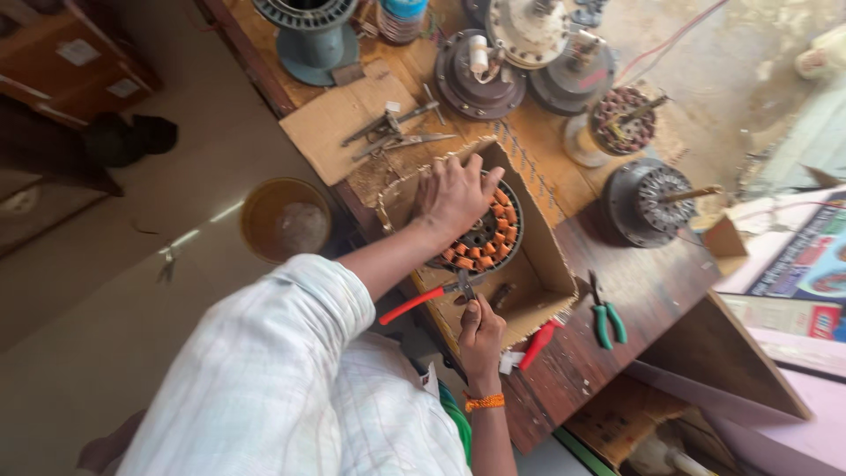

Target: The person uses pliers to trim and adjust copper wire ends on a motor stator assembly. They repeatedly grip and cut the wire protruding from the stator slots while holding the component steady on a workbench.

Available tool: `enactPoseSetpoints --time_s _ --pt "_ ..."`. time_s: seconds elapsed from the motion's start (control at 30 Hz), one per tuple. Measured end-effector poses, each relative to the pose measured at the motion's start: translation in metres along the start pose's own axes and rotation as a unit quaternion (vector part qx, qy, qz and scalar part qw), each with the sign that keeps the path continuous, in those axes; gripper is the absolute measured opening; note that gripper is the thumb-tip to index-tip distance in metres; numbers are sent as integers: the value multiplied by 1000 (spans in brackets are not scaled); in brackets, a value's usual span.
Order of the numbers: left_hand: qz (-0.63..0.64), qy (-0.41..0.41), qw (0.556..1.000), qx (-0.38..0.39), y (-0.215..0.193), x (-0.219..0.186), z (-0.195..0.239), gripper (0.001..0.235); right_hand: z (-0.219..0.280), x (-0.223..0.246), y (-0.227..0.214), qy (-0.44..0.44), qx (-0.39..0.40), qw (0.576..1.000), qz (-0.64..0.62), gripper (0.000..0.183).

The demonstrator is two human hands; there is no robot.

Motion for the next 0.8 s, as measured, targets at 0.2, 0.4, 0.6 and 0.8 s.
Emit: enactPoseSetpoints --time_s 0.2,0.4,0.6,0.8 --pt "17 -10 1000 22 1 4 -2 53 -11 0 11 -10 -22 999 32 41" --pt "18 2 1000 -11 -1 3 0 52 10 12 -6 75 -48 996 -15 35" --pt "23 27 999 -25 15 6 1 50 10 21 -29 126 18 987 -99 23" --pt "37 24 999 9 4 -1 2 44 0 14 -22 282 94 925 -235 24"
Point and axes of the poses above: each hand's wrist, its own z-axis away from the middle knuckle, its own y-axis out of the palm, x = y × z, the point moved 7 cm from there along -z, towards the middle knuckle
